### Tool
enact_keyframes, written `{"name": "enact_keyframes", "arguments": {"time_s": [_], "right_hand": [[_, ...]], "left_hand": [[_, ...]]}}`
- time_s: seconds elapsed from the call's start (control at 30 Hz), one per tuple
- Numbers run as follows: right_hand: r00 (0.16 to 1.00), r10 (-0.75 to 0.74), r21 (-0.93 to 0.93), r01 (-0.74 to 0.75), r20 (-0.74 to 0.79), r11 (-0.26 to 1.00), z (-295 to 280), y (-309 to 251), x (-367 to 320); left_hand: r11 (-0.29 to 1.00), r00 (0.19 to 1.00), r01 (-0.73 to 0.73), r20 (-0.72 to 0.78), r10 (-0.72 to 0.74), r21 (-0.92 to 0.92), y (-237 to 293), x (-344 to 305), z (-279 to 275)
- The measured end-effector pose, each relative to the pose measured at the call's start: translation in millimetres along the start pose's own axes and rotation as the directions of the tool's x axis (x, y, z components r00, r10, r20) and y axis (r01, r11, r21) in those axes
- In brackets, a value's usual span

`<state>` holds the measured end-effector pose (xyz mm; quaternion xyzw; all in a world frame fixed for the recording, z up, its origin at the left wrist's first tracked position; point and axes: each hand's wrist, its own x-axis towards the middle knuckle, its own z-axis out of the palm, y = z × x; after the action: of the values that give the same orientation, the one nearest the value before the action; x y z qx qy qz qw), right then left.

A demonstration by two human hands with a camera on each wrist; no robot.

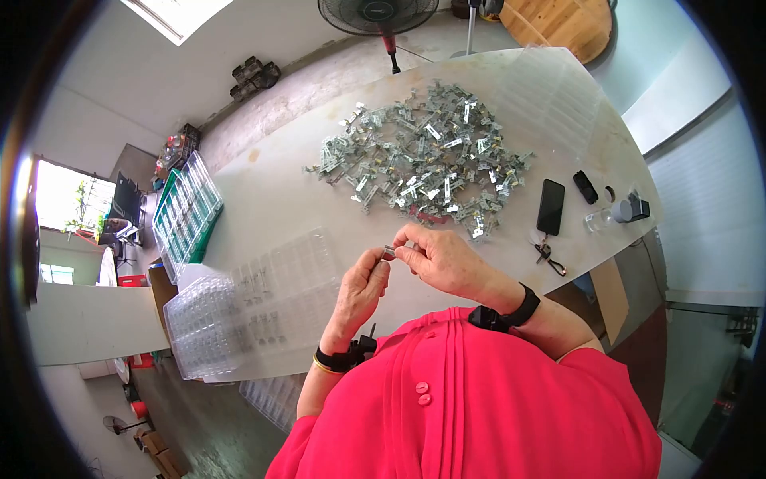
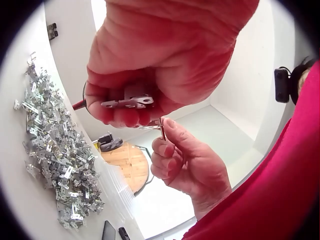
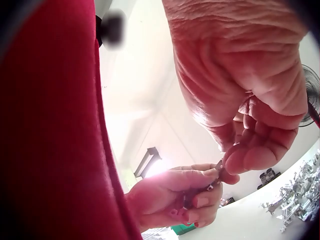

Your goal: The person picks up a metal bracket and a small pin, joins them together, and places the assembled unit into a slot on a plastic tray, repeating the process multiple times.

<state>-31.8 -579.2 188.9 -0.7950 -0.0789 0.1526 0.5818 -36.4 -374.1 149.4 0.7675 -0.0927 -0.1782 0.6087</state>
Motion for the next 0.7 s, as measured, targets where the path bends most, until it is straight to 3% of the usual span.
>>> {"name": "enact_keyframes", "arguments": {"time_s": [0.1, 0.23, 0.3, 0.33, 0.4, 0.5, 0.6, 0.63, 0.67, 0.7], "right_hand": [[0.999, 0.002, 0.023, -0.001, -0.048, 1.000, 9.0, -0.2, -0.7], [1.000, 0.003, -0.018, -0.003, -0.031, 1.000, 15.4, -2.3, -2.2], [0.992, -0.099, -0.264, 0.074, -0.084, 0.962, 19.1, -7.8, -4.8], [0.991, -0.100, -0.263, 0.074, -0.087, 0.962, 22.9, -4.6, -5.7], [0.926, -0.334, -0.522, 0.200, -0.176, 0.829, 31.1, 2.6, -6.6], [0.924, -0.297, -0.370, 0.195, -0.242, 0.908, 38.5, -2.6, -4.7], [0.892, -0.241, -0.231, 0.160, -0.382, 0.960, 40.5, -14.5, -1.6], [0.889, -0.242, -0.234, 0.158, -0.390, 0.959, 41.7, -17.4, -3.5], [0.937, -0.107, -0.098, 0.078, -0.332, 0.992, 40.5, -18.8, -4.9], [0.967, 0.022, 0.032, -0.015, -0.254, 0.999, 40.5, -19.7, -5.8]], "left_hand": [[0.998, 1.000, -0.006, 0.005, 0.006, 0.057, -0.3, -2.8, -2.9], [0.978, 0.991, -0.135, 0.011, 0.135, 0.161, -6.3, -6.2, -5.9], [0.964, 0.986, -0.163, 0.017, 0.163, 0.211, -6.9, -9.7, -10.0], [0.953, 0.987, -0.160, 0.038, 0.156, 0.256, -6.3, -11.8, -11.9], [0.940, 0.987, -0.161, 0.064, 0.149, 0.301, -9.7, -15.3, -15.0], [0.903, 0.968, -0.234, 0.168, 0.184, 0.362, -17.6, -20.3, -18.5], [0.952, 0.971, -0.172, 0.209, 0.119, 0.253, -14.1, -24.6, -27.4], [1.000, 0.984, 0.008, 0.177, -0.003, -0.027, -13.9, -23.8, -38.8], [0.934, 0.975, 0.184, 0.176, -0.134, -0.306, -11.4, -22.1, -46.8], [0.927, 0.979, 0.179, 0.151, -0.135, -0.330, 0.4, -24.9, -51.4]]}}
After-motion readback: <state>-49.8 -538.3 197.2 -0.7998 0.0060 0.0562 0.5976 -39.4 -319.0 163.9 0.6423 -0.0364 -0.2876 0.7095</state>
